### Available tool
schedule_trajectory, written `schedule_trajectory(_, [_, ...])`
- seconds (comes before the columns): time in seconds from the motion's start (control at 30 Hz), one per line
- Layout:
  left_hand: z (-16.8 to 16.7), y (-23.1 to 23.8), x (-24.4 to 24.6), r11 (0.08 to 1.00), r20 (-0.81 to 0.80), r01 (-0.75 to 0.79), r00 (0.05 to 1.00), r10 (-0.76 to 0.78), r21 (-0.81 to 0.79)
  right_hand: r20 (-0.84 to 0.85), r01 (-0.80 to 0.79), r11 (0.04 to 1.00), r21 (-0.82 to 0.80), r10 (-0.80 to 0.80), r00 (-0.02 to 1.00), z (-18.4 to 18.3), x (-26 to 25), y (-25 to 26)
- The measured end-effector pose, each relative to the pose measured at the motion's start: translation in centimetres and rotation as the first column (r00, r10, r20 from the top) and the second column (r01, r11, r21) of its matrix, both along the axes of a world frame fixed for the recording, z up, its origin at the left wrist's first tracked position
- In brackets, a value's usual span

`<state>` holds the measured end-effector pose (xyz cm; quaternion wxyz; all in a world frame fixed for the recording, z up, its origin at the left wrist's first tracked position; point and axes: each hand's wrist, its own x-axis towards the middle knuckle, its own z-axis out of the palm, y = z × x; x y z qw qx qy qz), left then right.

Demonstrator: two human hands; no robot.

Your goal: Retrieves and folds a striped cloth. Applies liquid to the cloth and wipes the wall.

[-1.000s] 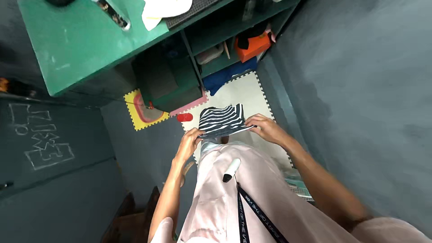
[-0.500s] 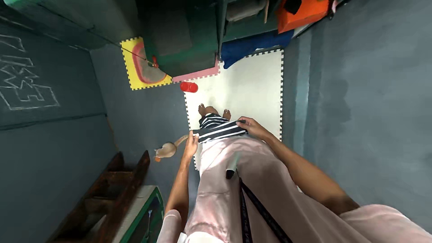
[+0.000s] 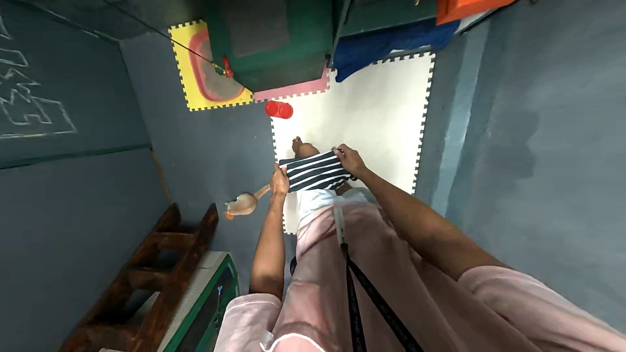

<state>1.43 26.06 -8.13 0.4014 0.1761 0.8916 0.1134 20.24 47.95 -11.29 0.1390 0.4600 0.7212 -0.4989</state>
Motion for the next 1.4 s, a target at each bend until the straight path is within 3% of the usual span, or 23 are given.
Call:
schedule_trajectory(0.07, [-1.2, -0.2, 0.2, 0.999, -0.011, 0.020, 1.000, -0.020, -0.032, 0.022, -0.025, 1.000, -0.013, 0.025, 0.999, -4.5, 0.7, -0.3])
schedule_trajectory(0.27, [-2.8, -0.3, 2.4, 0.993, 0.026, 0.018, 1.000, -0.015, -0.117, 0.201, 0.026, 0.997, -0.077, -0.010, 0.979, -6.5, 1.5, -3.4])
schedule_trajectory(0.37, [-2.2, 0.4, 3.1, 0.976, 0.149, -0.134, 0.976, 0.160, -0.171, 0.226, 0.014, 0.998, -0.069, 0.002, 0.974, -7.1, 1.7, -5.6])
schedule_trajectory(0.43, [-2.5, 0.9, 3.0, 0.944, 0.262, -0.279, 0.911, 0.319, -0.178, 0.212, -0.024, 0.999, -0.027, 0.029, 0.977, -6.9, 1.4, -6.2])
schedule_trajectory(0.53, [-1.8, 1.0, 2.7, 0.937, 0.244, -0.339, 0.905, 0.348, -0.081, 0.221, -0.091, 0.993, 0.074, 0.072, 0.973, -5.5, 0.7, -5.8])
schedule_trajectory(0.63, [1.0, 2.1, 1.6, 0.930, 0.263, -0.346, 0.916, 0.304, 0.128, 0.166, -0.066, 0.998, 0.022, 0.062, 0.984, -2.6, -0.1, -3.6])
schedule_trajectory(0.7, [4.3, 3.4, 0.6, 0.921, 0.283, -0.268, 0.941, 0.186, 0.284, -0.003, -0.031, 0.999, 0.011, 0.031, 1.000, -1.6, -0.8, -1.5])
schedule_trajectory(0.77, [7.7, 5.0, -0.3, 0.909, 0.217, -0.082, 0.976, -0.010, 0.408, -0.221, -0.070, 0.997, 0.008, 0.071, 0.973, 0.9, -2.2, 0.8])
schedule_trajectory(0.9, [14.9, 7.6, -1.2, 0.774, -0.078, 0.317, 0.941, -0.330, 0.548, -0.528, -0.303, 0.935, 0.186, 0.355, 0.771, 9.7, -5.5, 4.0])
schedule_trajectory(1.03, [18.0, 7.6, -2.0, 0.667, -0.308, 0.521, 0.854, -0.420, 0.533, -0.632, -0.313, 0.862, 0.398, 0.505, 0.588, 15.4, -6.9, 4.5])
schedule_trajectory(1.13, [16.0, 5.6, -1.7, 0.701, -0.358, 0.489, 0.869, -0.342, 0.518, -0.605, -0.283, 0.830, 0.480, 0.547, 0.578, 15.2, -6.1, 3.0])
schedule_trajectory(1.23, [12.3, 2.4, 0.3, 0.783, -0.304, 0.449, 0.889, -0.343, 0.430, -0.492, -0.343, 0.780, 0.524, 0.606, 0.625, 12.2, -4.0, 0.1])
schedule_trajectory(1.33, [7.4, -1.5, 3.1, 0.796, -0.234, 0.435, 0.900, -0.368, 0.421, -0.423, -0.477, 0.739, 0.476, 0.668, 0.612, 9.7, -1.5, -2.7])
schedule_trajectory(1.4, [5.1, -3.7, 4.8, 0.811, -0.100, 0.345, 0.935, -0.339, 0.472, -0.387, -0.578, 0.720, 0.383, 0.694, 0.607, 8.2, 0.4, -4.0])
